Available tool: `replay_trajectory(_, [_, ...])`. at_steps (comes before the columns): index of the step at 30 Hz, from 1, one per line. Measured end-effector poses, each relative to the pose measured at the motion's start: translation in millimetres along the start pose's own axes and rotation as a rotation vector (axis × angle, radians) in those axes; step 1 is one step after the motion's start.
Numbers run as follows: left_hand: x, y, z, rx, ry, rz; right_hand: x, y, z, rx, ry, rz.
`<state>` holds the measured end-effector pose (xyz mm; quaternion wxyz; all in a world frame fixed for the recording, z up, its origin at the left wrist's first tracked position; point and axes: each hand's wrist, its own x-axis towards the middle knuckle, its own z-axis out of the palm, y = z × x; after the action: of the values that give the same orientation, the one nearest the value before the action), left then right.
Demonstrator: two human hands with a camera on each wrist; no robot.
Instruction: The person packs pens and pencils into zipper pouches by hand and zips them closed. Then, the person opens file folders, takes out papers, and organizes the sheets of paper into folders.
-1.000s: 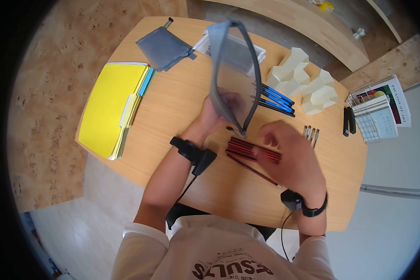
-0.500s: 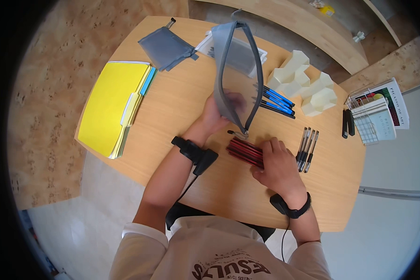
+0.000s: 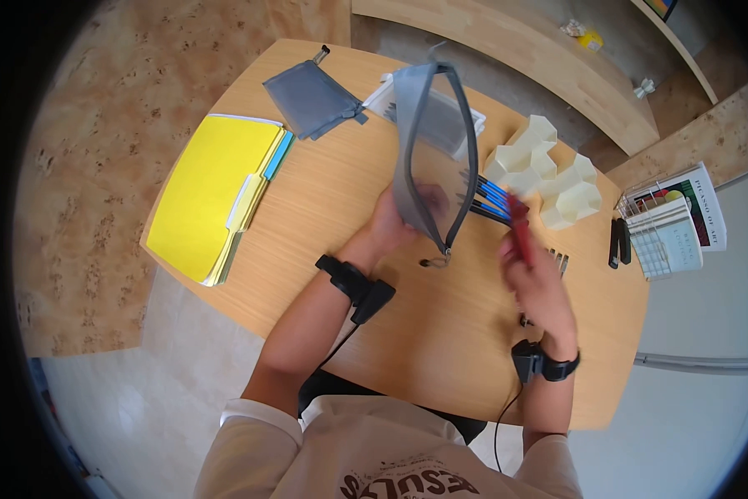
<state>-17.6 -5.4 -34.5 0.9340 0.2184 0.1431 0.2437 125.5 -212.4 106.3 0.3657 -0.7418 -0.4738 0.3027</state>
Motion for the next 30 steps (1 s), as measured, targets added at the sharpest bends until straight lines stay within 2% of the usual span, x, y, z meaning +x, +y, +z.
replay_trajectory(2, [-4,-2,9,-0.047,0.046,-0.004,2,-26,-16,0.639,0.183,0.062])
replay_trajectory(4, [-2,-10,7,-0.086,0.082,-0.026,11,-46,-20,1.062,0.3,-0.312])
replay_trajectory(5, [2,-15,-5,-0.119,-0.125,-0.059,13,-56,-22,1.117,0.301,-0.433])
replay_trajectory(6, [5,-22,-17,-0.153,-0.329,-0.092,17,-58,-19,1.12,0.313,-0.438])
replay_trajectory(7, [0,-23,-8,-0.146,-0.332,-0.099,22,-60,-14,1.158,0.312,-0.582])
replay_trajectory(8, [-10,-24,8,0.015,-0.219,-0.061,23,-62,-8,1.193,0.31,-0.721])
replay_trajectory(9, [-16,-26,17,0.174,-0.107,-0.021,24,-61,-2,1.19,0.301,-0.778])
replay_trajectory(12, [-14,-30,13,0.161,-0.15,-0.07,28,-53,16,1.144,0.315,-0.798])
replay_trajectory(13, [-13,-31,9,0.161,-0.149,-0.071,28,-49,21,1.198,0.28,-0.753])
replay_trajectory(14, [-11,-30,4,0.124,-0.246,-0.096,28,-49,26,1.198,0.283,-0.749])
replay_trajectory(15, [-9,-31,1,0.087,-0.344,-0.123,27,-51,31,1.159,0.286,-0.649])
replay_trajectory(16, [-9,-33,3,0.087,-0.347,-0.127,28,-51,35,1.118,0.287,-0.552])
replay_trajectory(18, [-10,-37,8,0.161,-0.135,-0.019,32,-38,42,1.044,0.272,-0.611])
replay_trajectory(20, [-11,-35,8,0.205,-0.146,-0.027,26,-35,46,0.734,0.265,-0.26])
replay_trajectory(22, [-12,-33,8,0.247,-0.154,-0.033,30,-26,51,0.824,0.209,-0.258])
replay_trajectory(24, [-11,-32,9,0.226,-0.181,-0.015,35,-23,52,0.683,0.127,-0.255])
replay_trajectory(25, [-12,-31,12,0.225,-0.181,-0.014,37,-21,53,0.706,0.102,-0.275])
replay_trajectory(28, [-18,-28,25,0.289,-0.181,0.015,35,-29,46,0.674,0.121,-0.259])
replay_trajectory(30, [-23,-27,33,0.364,-0.033,-0.053,37,-23,37,0.648,0.091,-0.245])
